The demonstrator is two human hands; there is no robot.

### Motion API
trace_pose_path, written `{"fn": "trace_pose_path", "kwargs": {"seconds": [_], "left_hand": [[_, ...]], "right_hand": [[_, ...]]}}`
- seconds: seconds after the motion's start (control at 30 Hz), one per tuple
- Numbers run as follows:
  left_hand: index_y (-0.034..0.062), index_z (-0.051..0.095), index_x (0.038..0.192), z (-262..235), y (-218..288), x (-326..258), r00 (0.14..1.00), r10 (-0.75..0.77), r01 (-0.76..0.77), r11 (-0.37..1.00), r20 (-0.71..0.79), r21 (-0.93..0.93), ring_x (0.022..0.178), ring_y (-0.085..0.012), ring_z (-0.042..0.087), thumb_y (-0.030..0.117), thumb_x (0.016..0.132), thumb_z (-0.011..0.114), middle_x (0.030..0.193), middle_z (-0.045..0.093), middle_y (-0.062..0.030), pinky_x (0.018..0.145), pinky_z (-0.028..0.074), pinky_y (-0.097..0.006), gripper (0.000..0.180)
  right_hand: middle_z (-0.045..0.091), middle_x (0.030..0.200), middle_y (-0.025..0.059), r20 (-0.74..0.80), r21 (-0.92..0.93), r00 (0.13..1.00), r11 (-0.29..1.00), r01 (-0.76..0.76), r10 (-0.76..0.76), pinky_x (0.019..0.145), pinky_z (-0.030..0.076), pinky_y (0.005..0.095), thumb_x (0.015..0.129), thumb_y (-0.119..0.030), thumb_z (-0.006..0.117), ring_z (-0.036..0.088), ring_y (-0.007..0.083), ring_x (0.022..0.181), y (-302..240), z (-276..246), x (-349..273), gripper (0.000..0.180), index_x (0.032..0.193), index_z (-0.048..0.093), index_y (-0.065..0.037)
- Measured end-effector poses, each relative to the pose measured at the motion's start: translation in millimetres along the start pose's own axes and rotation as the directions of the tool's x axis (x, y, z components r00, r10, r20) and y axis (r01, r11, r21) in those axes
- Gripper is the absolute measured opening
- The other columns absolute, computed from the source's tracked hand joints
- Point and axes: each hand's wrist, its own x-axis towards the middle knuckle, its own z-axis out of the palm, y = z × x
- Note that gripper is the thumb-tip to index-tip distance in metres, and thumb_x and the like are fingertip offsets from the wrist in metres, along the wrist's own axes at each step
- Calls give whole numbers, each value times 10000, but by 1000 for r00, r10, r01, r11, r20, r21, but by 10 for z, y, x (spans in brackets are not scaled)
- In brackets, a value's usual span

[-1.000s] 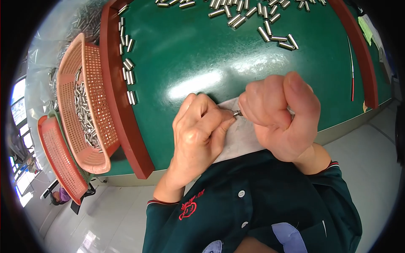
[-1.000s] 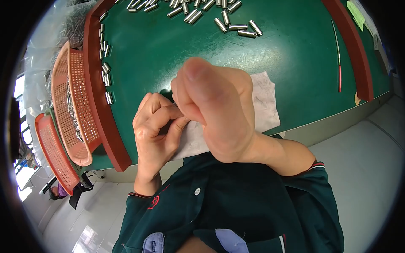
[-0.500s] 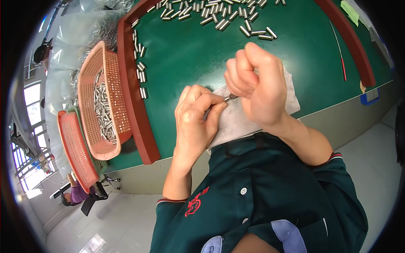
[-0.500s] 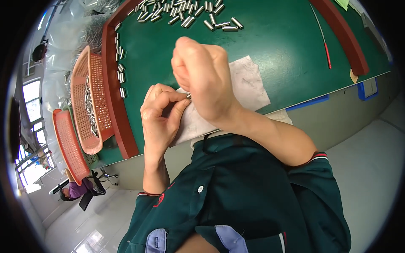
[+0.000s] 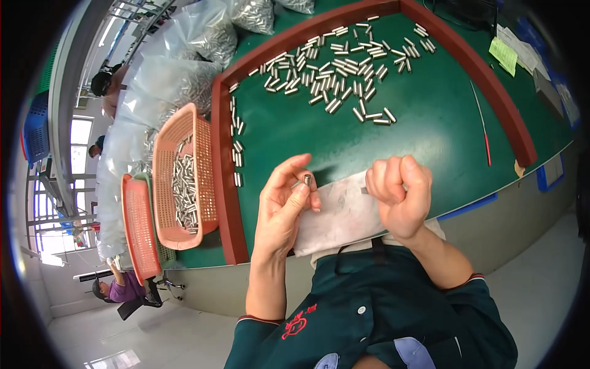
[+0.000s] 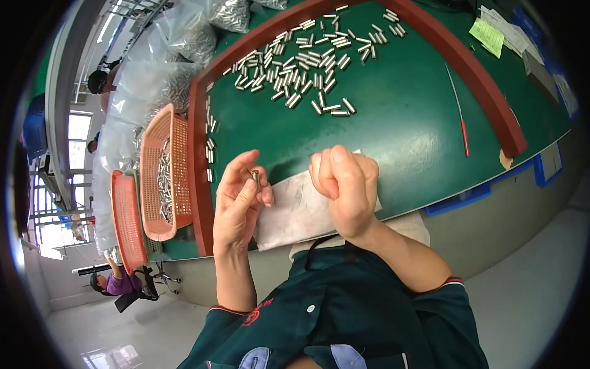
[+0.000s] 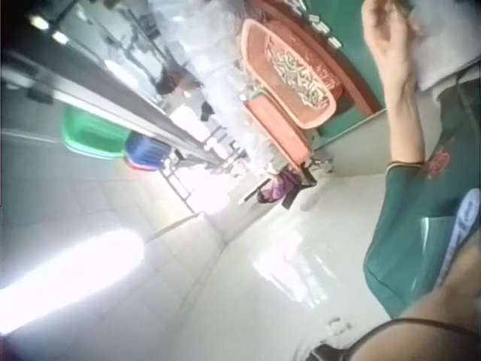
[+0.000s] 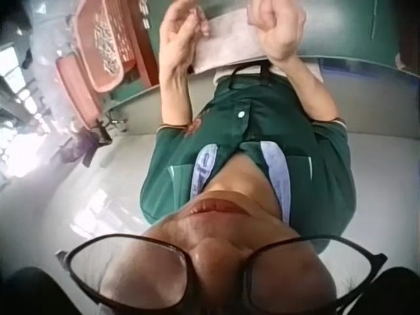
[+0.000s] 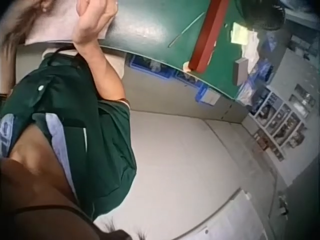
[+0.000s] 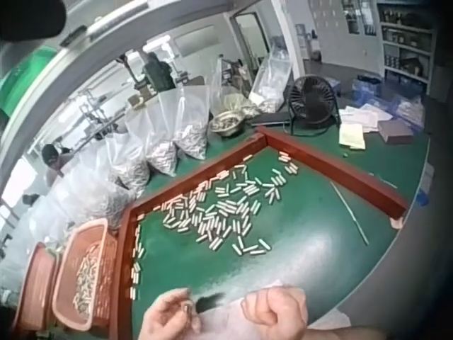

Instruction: Assembling small cylindrical hardware components at a workbench.

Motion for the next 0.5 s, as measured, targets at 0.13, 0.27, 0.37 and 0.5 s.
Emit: {"fn": "trace_pose_path", "kwargs": {"seconds": [0.13, 0.27, 0.37, 0.5], "left_hand": [[-20, 531, 1022, 1, 11, 55, 998, 47, -51, 987, 29, 149, 661, -133, 521, 44, 847, 509, 808, 526, -72, 622, 439, -257, 188], [-21, 526, 993, 80, 15, 127, 1000, 21, -20, 984, -8, 175, 652, -129, 554, 15, 831, 527, 817, 540, -72, 615, 464, -252, 165], [-18, 517, 967, 110, 28, 180, 1000, 16, -14, 982, -9, 190, 643, -130, 565, 1, 820, 539, 795, 545, -72, 606, 472, -249, 150], [-7, 502, 928, 165, 68, 251, 1000, 21, -23, 982, 12, 188, 631, -132, 567, 5, 814, 551, 762, 547, -75, 590, 476, -251, 125]], "right_hand": [[257, 441, -18, -7, 4, 1000, 1000, -25, 25, 423, 191, 241, 877, -141, 319, 216, 69, 420, -35, -1, -11, 400, 484, 271, -82], [259, 445, -16, -38, 13, 999, 1000, -16, 17, 422, 190, 240, 875, -134, 315, 218, 70, 423, -46, -11, 4, 394, 487, 266, -77], [260, 452, -15, -33, 14, 999, 1000, -11, 12, 422, 190, 241, 871, -125, 309, 220, 70, 428, -39, -15, 18, 386, 493, 257, -71], [262, 456, -14, -43, 13, 999, 1000, -11, 11, 423, 193, 242, 869, -118, 305, 223, 68, 433, -45, -15, 25, 380, 496, 256, -66]]}}
